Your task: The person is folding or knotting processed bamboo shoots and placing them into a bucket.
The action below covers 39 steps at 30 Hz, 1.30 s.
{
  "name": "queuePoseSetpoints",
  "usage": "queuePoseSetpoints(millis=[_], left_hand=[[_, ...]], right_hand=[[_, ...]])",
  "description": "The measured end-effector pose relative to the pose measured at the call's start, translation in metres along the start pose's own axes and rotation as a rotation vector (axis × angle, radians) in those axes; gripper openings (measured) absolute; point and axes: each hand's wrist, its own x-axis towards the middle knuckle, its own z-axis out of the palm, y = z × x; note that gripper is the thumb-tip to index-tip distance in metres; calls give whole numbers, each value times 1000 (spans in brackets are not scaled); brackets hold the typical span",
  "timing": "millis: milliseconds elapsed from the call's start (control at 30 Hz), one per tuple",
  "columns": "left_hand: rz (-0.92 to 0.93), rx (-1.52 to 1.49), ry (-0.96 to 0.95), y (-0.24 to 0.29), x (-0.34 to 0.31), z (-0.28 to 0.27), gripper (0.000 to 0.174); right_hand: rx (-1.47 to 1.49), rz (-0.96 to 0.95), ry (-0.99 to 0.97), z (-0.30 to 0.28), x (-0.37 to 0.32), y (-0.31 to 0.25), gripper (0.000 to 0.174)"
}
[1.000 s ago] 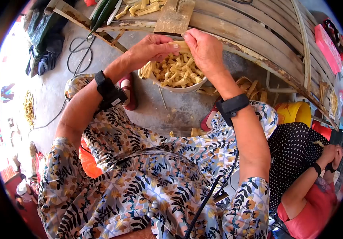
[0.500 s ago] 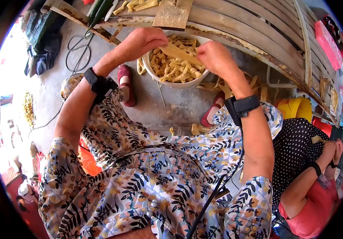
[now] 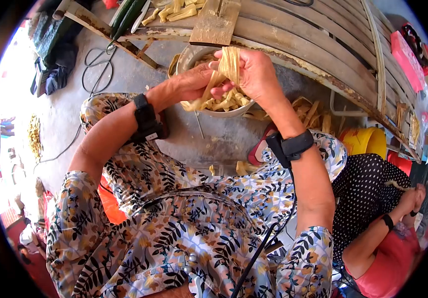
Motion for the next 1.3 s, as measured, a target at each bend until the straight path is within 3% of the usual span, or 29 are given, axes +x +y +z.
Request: queuePoseSetpoints(millis=[67,100,200,300,400,533,600,633,733,767,867,900,1000,1033,1133,1200,1233,1300], left_hand=[[-64,-170,29,-4,2,7,28],[-63,-261,-31,-2,2,9,29],[-75,-236,-69,-1,3,18,30],[-92,-299,-127,-8,7,6,30],[-44,-281,-168,-11,9,0,34],[-59,-271,-214,-7,5,3,34],[-1,-187,-20,-5,0,14,31],[28,-144,77,-4,-2,19,29],[145,-166,446,0,6,24,21],[220,-136,478,4,7,23,17],[473,38,646,18,9,34,17],[513,139,699,20,8,37,19],[491,578,751,22,-2,35,21],[484,623,726,21,-4,33,21],[471,781,651,23,-9,27,23],[462,917,604,26,-13,28,25],[355,872,603,31,-15,37,31],[370,1064,616,24,-11,34,35]], right_hand=[[-184,31,119,0,-1,-3,21],[-657,39,151,7,-5,-16,21],[-836,-287,111,-3,2,-2,26],[-517,-15,-9,2,-4,-12,34],[-330,3,-46,1,-3,-11,41],[-432,-83,-105,2,-5,-12,43],[-490,-103,-125,5,-6,-12,43],[-445,-22,-78,6,-7,-15,41],[-918,-670,248,2,2,-9,37],[-1076,-645,409,-2,2,-6,33],[-990,-517,585,6,5,-2,32],[-956,-492,558,3,7,2,26],[-636,-148,315,-3,11,2,20],[-474,-103,259,1,8,-6,18],[-363,120,229,-4,10,0,18],[-384,109,210,-4,8,3,18],[-404,94,206,-6,10,10,18],[-405,69,243,-5,9,18,13]])
